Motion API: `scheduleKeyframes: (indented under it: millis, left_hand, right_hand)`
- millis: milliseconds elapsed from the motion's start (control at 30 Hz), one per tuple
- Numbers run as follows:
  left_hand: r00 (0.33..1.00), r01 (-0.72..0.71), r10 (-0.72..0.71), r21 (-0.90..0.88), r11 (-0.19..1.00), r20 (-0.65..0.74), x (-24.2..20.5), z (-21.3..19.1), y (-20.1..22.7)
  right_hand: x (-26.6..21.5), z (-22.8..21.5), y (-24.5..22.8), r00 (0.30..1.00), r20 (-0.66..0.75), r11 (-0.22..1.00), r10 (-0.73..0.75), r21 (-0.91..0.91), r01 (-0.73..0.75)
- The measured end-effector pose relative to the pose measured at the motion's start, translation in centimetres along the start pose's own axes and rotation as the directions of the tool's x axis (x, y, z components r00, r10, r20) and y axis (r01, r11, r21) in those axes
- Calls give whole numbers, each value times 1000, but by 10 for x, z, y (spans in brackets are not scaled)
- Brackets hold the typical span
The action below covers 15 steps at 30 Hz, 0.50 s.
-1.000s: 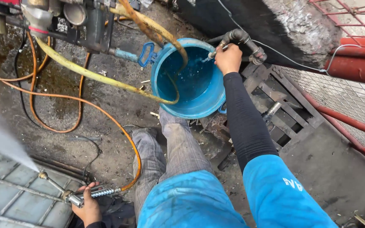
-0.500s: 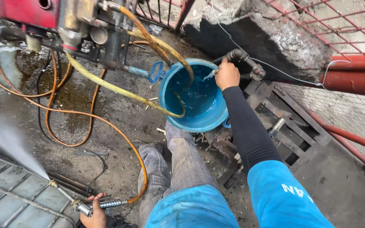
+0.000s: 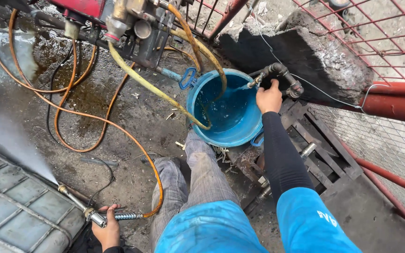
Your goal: Pressure washing various mechanical components like gears and housings in a wash bay area.
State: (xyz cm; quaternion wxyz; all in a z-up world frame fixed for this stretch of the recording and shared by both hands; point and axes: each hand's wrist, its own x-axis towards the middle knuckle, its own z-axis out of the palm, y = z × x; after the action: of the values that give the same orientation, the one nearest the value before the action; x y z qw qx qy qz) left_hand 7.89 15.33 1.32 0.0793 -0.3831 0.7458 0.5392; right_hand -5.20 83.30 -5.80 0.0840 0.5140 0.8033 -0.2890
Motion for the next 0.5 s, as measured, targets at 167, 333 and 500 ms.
scheduleKeyframes:
  millis: [167, 333, 500]
  left_hand:
    - [1000, -10, 9, 62, 998, 14, 5, 11, 2]
    - [998, 34, -27, 148, 988, -50, 24, 25, 5]
    - [980, -75, 123, 280, 957, -159, 54, 50, 2]
  right_hand:
    - [-41, 15, 26, 991, 5, 991, 135, 14, -135]
    - [-116, 74, 19, 896, 423, 983, -137, -56, 177]
    - [-261, 154, -65, 521, 644, 777, -560, 190, 600]
